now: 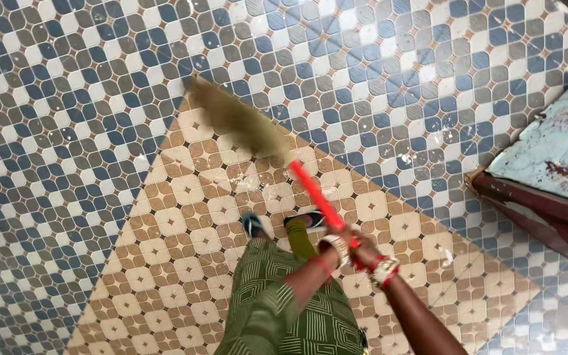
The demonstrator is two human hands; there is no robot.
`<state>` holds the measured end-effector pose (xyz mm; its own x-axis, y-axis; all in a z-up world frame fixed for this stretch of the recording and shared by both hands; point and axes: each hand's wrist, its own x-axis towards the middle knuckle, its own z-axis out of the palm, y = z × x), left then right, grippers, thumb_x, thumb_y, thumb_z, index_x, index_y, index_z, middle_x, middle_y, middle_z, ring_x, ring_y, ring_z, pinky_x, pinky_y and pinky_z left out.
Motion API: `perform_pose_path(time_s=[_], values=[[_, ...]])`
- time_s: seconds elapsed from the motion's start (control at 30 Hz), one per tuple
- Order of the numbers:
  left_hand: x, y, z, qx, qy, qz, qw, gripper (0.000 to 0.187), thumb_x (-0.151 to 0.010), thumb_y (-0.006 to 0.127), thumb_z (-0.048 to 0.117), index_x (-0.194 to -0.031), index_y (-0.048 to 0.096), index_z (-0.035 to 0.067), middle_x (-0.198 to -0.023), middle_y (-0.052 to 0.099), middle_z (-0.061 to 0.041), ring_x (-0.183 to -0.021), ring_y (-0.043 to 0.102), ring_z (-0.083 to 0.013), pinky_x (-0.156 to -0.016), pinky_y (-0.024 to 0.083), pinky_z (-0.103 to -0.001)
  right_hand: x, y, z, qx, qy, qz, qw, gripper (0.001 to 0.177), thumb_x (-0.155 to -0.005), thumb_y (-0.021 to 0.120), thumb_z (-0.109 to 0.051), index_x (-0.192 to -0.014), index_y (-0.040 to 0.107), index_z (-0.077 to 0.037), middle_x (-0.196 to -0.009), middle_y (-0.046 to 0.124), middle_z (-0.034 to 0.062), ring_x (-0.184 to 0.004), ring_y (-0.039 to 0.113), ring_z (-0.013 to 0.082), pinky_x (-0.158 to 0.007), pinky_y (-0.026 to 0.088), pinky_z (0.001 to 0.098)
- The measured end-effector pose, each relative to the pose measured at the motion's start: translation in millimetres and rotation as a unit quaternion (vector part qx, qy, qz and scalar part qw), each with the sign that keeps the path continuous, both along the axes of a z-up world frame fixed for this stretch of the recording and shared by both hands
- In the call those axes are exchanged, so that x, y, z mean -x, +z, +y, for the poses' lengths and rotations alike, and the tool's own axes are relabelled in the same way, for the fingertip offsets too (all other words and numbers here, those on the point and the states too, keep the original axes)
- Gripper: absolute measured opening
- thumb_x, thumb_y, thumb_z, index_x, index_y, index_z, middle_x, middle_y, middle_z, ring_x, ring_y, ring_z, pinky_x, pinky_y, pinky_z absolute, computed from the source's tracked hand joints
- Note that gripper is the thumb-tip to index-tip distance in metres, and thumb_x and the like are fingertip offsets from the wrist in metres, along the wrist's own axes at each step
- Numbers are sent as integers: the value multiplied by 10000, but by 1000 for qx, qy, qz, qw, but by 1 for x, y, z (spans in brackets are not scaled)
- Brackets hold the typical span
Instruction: The person sweeps debris from a tiled indoor floor into a pile using a handheld broom.
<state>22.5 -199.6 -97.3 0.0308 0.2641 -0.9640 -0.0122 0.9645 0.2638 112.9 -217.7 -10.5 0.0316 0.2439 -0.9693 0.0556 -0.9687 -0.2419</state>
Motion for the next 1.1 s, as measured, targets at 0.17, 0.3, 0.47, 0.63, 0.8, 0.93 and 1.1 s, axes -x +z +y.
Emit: perform_pose_path(time_s=[0.17,0.3,0.47,0.63,0.8,0.93,1.1], values=[[-81,-9,111,-169,-209,-20,963,683,-812,757,156,-1348,354,23,-1018,689,-190,-848,725,-315,-704,609,-425,-53,-31,63,-151,-168,-53,973,453,-860,563,-29,-1293,433,-39,-683,638,135,-416,620,248,-336,494,383],[-66,-9,168,-276,-221,-44,934,712,-781,820,267,-1351,451,51,-1065,703,-190,-919,718,-315,-813,593,-433,-28,-6,125,-196,-181,-97,959,502,-863,562,-15,-1319,362,-80,-726,632,123,-440,610,224,-359,516,377],[55,36,133,-285,77,-171,940,658,-915,686,41,-1487,373,133,-918,585,-91,-669,624,-168,-547,540,-335,78,60,138,-107,2,-119,987,731,-808,605,-30,-1446,257,-111,-765,665,248,-476,651,276,-388,542,377],[233,66,117,-231,181,24,956,526,-867,608,-45,-1336,386,37,-1083,596,-199,-771,702,-267,-679,636,-407,203,87,178,-55,100,52,992,664,-830,619,-73,-1429,335,-103,-731,654,186,-453,609,232,-374,496,350],[331,33,184,-88,172,234,953,559,-859,730,34,-1308,398,30,-1107,649,-219,-844,693,-281,-725,620,-391,274,60,222,5,129,175,976,603,-851,633,-115,-1412,412,-95,-697,643,124,-431,567,187,-360,449,324],[278,4,219,-40,151,129,979,595,-846,746,67,-1325,395,33,-1101,656,-216,-866,693,-295,-738,612,-404,252,17,247,24,64,154,986,559,-869,644,-149,-1398,474,-89,-670,634,75,-412,534,152,-348,412,302],[149,-10,275,-78,-2,21,997,642,-829,766,110,-1346,390,38,-1095,665,-212,-894,694,-313,-754,603,-419,151,-14,238,-42,-17,-53,998,529,-854,638,-92,-1357,473,-102,-653,651,98,-440,600,158,-376,479,312]])
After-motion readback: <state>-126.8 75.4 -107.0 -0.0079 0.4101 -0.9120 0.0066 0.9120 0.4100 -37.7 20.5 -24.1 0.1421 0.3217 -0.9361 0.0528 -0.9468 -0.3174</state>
